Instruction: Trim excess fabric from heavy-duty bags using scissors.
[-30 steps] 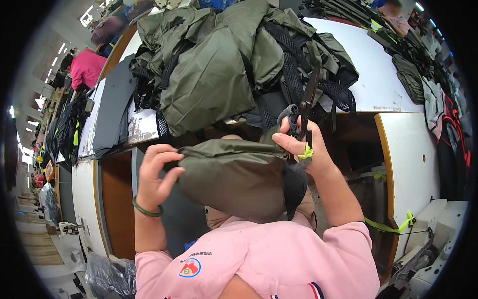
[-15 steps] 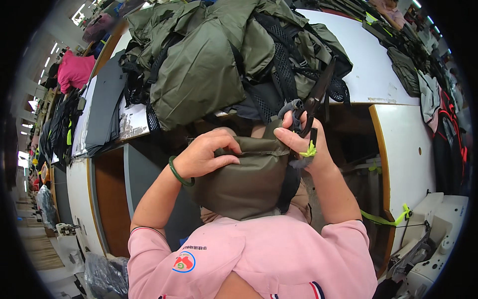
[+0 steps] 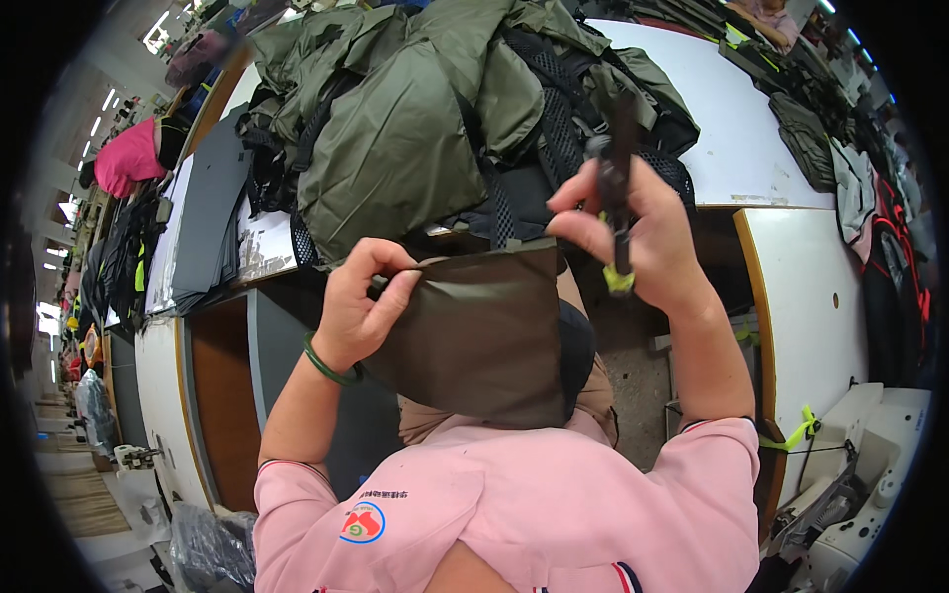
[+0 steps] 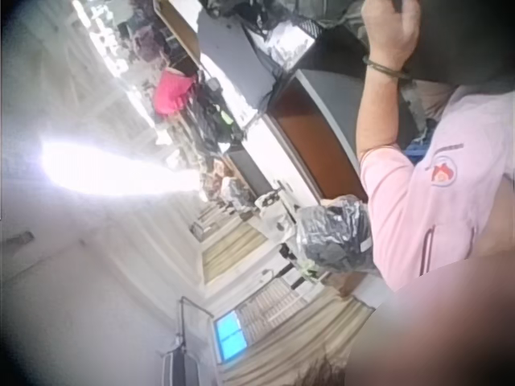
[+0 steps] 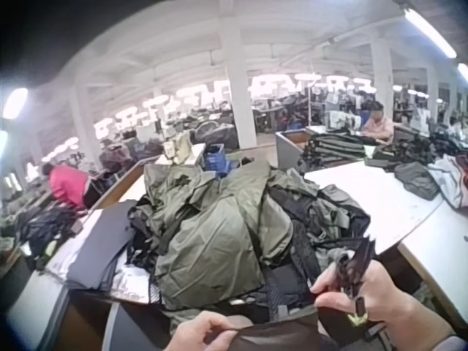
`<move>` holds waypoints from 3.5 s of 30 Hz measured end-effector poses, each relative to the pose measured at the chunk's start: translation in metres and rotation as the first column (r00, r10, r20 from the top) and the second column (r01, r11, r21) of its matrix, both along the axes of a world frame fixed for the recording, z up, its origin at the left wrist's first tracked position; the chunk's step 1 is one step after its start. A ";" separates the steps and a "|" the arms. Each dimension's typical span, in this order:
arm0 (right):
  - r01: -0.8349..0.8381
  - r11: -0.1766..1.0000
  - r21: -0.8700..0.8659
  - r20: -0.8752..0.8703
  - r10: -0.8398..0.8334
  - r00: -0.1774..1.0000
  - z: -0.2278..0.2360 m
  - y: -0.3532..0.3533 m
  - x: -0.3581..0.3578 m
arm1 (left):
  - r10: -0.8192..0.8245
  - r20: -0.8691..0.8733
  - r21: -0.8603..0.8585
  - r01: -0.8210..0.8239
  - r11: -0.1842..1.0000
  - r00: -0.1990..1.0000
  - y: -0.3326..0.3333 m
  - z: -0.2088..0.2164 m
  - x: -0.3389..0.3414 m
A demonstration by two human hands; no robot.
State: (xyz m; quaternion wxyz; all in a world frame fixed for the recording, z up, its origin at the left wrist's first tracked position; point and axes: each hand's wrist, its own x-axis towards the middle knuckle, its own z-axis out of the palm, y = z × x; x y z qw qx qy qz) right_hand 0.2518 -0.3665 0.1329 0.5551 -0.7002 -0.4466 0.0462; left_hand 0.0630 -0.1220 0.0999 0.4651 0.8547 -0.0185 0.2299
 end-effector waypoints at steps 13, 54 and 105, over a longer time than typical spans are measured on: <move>-0.310 0.928 -0.207 -0.479 0.180 0.859 -0.042 0.009 -0.027 | -0.246 -0.196 -0.247 0.195 0.949 0.949 -0.029 -0.028 0.000; -0.006 0.664 -0.747 0.419 0.479 0.771 0.000 -0.062 0.011 | -0.306 0.154 0.455 0.208 0.866 0.939 -0.044 -0.052 -0.021; 0.332 0.818 -0.471 0.838 0.297 0.458 -0.010 -0.035 0.009 | -0.695 -0.173 -0.964 -0.266 -0.027 0.698 -0.033 -0.056 -0.003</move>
